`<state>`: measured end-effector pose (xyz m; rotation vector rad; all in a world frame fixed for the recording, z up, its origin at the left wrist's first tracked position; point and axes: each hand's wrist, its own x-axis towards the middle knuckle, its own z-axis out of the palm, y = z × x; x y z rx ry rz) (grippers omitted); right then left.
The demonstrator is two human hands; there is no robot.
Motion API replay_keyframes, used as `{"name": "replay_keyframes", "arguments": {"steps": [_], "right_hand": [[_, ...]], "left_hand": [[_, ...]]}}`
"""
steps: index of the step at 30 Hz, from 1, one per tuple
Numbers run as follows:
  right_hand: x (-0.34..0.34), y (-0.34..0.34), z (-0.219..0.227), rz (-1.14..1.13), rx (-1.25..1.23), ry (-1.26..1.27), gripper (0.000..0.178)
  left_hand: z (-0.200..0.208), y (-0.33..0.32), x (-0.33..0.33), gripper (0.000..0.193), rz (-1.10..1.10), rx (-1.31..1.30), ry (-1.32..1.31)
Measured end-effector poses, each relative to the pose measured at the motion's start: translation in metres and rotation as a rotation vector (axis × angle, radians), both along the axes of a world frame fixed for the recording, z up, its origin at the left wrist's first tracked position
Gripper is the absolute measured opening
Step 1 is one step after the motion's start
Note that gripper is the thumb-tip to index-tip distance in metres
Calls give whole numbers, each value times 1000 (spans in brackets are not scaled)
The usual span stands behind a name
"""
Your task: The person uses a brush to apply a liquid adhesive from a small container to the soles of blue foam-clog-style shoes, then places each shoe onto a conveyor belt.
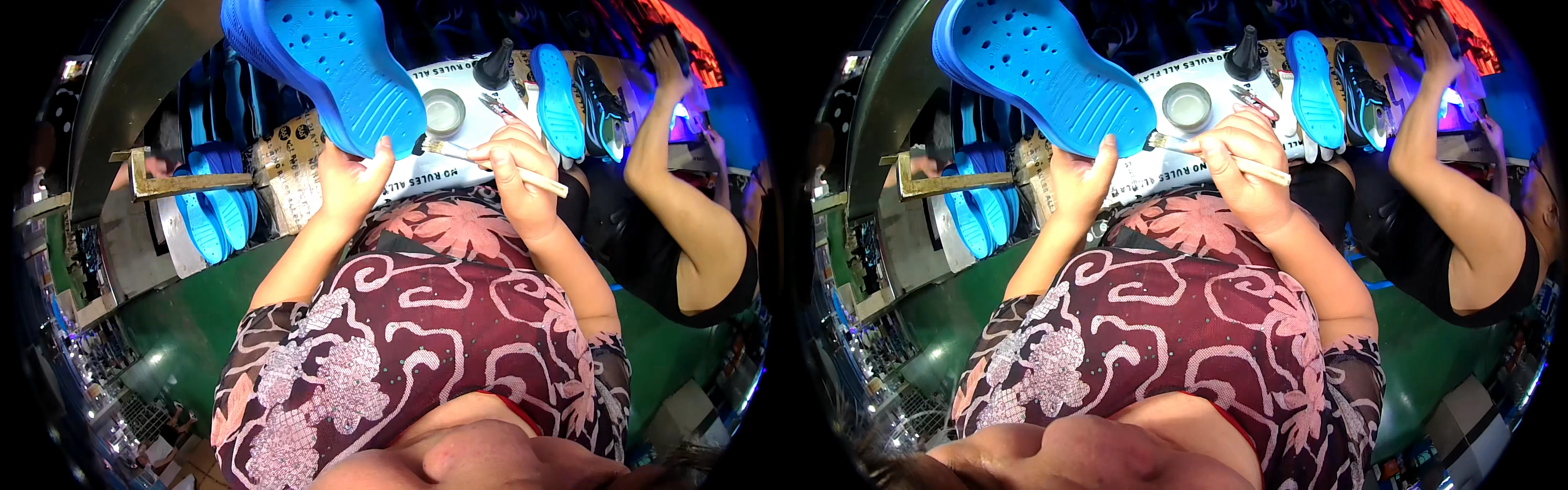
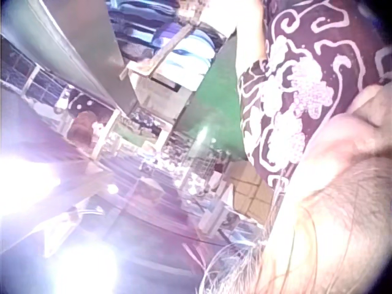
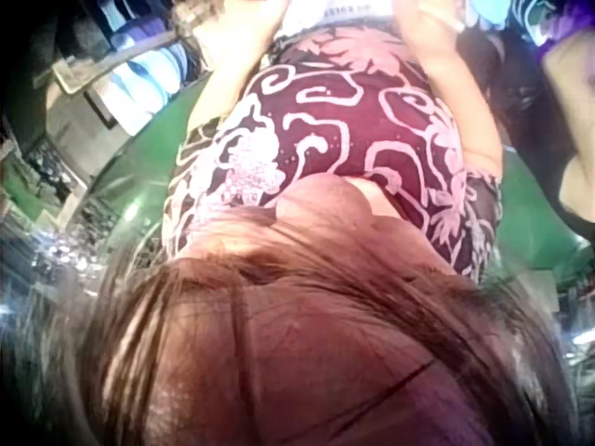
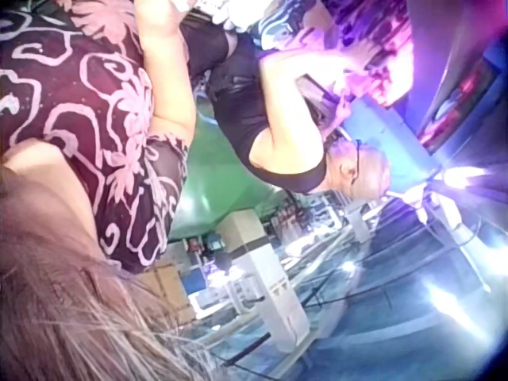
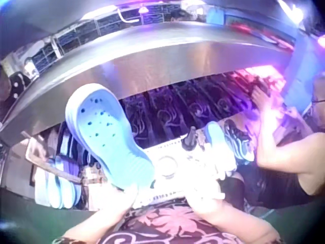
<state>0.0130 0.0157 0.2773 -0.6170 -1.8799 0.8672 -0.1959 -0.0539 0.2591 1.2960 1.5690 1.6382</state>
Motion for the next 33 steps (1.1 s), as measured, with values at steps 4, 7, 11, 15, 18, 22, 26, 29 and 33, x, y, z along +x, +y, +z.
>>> {"name": "replay_keyframes", "arguments": {"steps": [4, 7, 11, 15, 18, 22, 26, 29, 33], "right_hand": [[-8, 0, 1, -27, 111, -56, 21], [-10, 0, 0, -40, 114, -97, 20], [-1, 0, 1, -76, 61, -79, 21], [-2, 0, 7, -45, 74, -46, 22], [-6, 1, 8, -33, 148, -128, 21], [0, 2, 7, -97, 181, -164, 21], [2, -2, 10, -48, 156, -136, 21], [-1, -3, 7, 2, 219, -133, 18], [3, -4, 6, -2, 189, -164, 16]], "left_hand": [[0, 1, 3, 29, -34, 28, 19], [-3, 0, 0, 27, -56, 73, 140], [-6, 0, -6, 24, -69, 100, 257], [-8, -1, -4, 25, -77, 126, 255], [-4, -3, -2, 26, -89, 102, 226], [-2, -5, -3, 29, -73, 104, 188], [4, -6, -1, 31, -39, 73, 200], [4, -7, 2, 29, -35, 58, 150], [7, -6, 2, 26, -41, 96, 131]]}}
